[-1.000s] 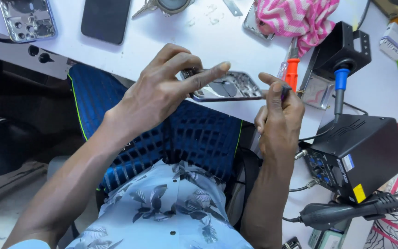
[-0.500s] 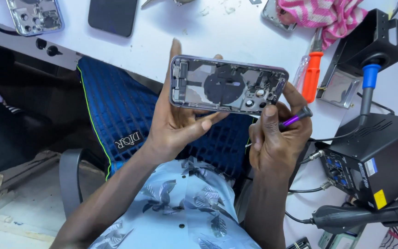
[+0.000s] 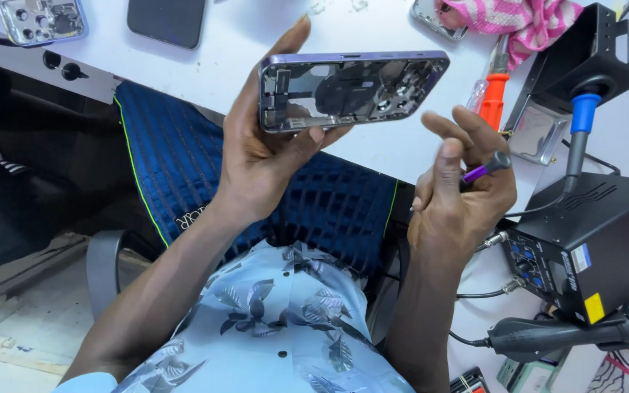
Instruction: Disassembling a smartphone to remove internal components like the speaker and motherboard using a precision screwdriver.
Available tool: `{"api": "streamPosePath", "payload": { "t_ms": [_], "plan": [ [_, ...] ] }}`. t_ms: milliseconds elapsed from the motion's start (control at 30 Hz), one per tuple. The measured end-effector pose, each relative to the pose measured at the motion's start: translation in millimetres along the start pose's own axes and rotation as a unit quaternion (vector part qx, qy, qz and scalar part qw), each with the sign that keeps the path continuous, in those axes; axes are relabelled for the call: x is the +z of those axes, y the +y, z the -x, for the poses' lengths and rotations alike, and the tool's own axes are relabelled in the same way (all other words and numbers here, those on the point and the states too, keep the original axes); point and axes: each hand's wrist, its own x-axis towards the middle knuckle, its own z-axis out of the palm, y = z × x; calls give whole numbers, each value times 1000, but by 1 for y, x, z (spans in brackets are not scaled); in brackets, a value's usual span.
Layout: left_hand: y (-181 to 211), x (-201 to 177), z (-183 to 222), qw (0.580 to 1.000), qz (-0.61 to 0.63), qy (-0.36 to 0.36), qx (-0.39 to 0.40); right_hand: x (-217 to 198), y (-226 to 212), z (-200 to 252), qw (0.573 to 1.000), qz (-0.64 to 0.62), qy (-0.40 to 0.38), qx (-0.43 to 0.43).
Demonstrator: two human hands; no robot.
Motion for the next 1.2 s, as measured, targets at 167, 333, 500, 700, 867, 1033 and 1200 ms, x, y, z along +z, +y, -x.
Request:
{"api": "streamPosePath", "payload": {
  "t_ms": [167, 333, 500, 700, 867, 1033, 1200],
  "plan": [
    [-6, -4, -6, 999, -22, -29, 38, -2, -3, -1, 984, -78, 14, -162],
    [-13, -2, -2, 999, -22, -20, 29, -2, 6, -2, 982, -79, 22, -172],
    [-10, -2, 3, 999, -34, -7, 15, 10, 8, 1, 982, -54, -3, -179],
    [-7, 3, -1, 997, -70, 13, 10, 10, 11, 0, 982, -82, -8, -167],
    [-6, 2, 3, 999, -47, 14, 11, 13, 7, 4, 984, -77, -13, -161],
    [-5, 4, 1, 998, -51, 16, 13, 10, 8, 3, 981, -92, -14, -170],
    [-11, -5, 0, 998, -57, 23, 17, 5, 8, -1, 977, -108, 18, -184]
  ]
}}
